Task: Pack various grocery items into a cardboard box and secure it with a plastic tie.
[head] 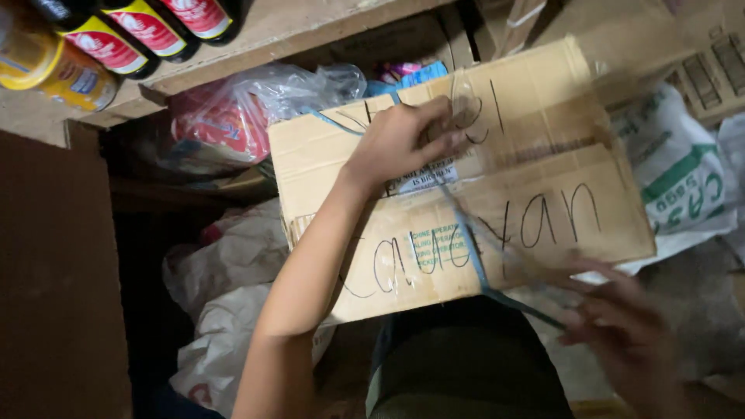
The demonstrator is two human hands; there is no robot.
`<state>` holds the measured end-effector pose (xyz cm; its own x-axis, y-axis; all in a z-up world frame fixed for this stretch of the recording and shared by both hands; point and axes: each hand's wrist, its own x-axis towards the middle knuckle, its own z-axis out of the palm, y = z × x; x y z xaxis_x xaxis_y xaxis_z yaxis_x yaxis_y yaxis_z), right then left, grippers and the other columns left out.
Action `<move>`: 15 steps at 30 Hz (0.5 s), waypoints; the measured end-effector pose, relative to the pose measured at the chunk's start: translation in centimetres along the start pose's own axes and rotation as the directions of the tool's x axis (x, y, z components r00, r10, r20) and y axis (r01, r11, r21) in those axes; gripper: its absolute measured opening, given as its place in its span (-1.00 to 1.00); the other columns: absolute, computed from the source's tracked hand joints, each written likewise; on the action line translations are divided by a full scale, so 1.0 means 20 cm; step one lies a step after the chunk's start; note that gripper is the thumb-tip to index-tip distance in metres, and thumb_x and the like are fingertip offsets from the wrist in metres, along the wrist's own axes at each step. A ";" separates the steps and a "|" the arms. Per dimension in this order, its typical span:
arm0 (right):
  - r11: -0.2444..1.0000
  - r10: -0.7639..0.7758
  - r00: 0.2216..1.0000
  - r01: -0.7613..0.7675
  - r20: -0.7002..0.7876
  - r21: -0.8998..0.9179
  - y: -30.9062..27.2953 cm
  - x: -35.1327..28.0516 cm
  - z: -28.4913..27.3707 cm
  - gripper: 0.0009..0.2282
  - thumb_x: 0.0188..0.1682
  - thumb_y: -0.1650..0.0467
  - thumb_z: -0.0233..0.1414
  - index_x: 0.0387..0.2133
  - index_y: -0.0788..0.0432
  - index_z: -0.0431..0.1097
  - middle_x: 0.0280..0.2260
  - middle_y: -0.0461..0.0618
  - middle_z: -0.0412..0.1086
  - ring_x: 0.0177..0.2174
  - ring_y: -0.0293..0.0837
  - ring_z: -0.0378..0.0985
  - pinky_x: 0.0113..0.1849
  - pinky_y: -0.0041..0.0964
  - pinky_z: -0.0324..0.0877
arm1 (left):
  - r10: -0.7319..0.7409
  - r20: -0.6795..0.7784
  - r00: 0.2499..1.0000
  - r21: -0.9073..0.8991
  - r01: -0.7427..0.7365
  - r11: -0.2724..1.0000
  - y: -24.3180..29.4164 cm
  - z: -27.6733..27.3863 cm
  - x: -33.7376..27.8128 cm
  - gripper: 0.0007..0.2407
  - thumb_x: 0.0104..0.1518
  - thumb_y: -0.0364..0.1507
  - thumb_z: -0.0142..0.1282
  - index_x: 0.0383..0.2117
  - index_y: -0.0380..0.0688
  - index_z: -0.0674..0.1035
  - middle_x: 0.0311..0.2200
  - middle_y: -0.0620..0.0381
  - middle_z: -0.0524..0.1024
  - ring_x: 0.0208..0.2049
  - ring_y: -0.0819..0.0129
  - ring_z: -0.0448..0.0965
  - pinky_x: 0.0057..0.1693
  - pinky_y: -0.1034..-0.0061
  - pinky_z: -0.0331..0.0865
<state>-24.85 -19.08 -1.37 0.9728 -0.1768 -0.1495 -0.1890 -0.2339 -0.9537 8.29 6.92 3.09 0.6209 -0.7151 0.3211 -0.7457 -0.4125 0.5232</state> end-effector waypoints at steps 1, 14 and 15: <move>1.000 -0.023 0.999 0.022 -0.036 -0.012 -0.02 -0.02 -0.02 -0.86 0.02 0.46 0.06 -0.20 0.27 0.45 0.22 0.09 0.29 -0.04 -0.09 0.56 -0.33 -0.22 0.59 | -0.036 0.057 0.998 -0.076 0.040 0.996 0.02 -0.03 0.00 -0.77 0.24 -0.22 0.14 -0.32 -0.12 0.47 -0.55 -0.08 0.56 -0.46 -0.07 0.59 -0.31 0.14 0.40; 0.973 0.132 0.964 -0.082 -0.230 0.216 -0.16 0.11 -0.05 -0.84 0.14 0.42 0.00 -0.41 0.26 0.41 -0.09 0.26 0.52 -0.10 0.01 0.58 -0.08 -0.05 0.45 | 0.165 0.353 0.921 -0.466 0.020 0.885 -0.09 0.06 -0.01 -0.82 -0.05 -0.46 0.46 -0.44 -0.26 0.64 -0.40 0.10 0.62 -0.35 0.27 0.64 -0.17 0.46 0.43; 0.973 0.131 0.963 -0.079 -0.234 0.218 -0.23 0.14 0.01 -0.84 0.14 0.42 0.00 -0.41 0.26 0.41 -0.09 0.26 0.52 -0.10 0.01 0.58 -0.08 -0.05 0.45 | 0.168 0.354 0.920 -0.465 0.017 0.885 -0.11 0.07 -0.02 -0.82 -0.05 -0.46 0.46 -0.44 -0.26 0.64 -0.40 0.10 0.62 -0.35 0.27 0.64 -0.17 0.46 0.43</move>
<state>-21.24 -18.36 2.60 0.8813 -0.4245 -0.2078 -0.2319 -0.0052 -0.9727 9.33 7.20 0.76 0.3607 -0.9268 0.1040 -0.5369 -0.1152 0.8357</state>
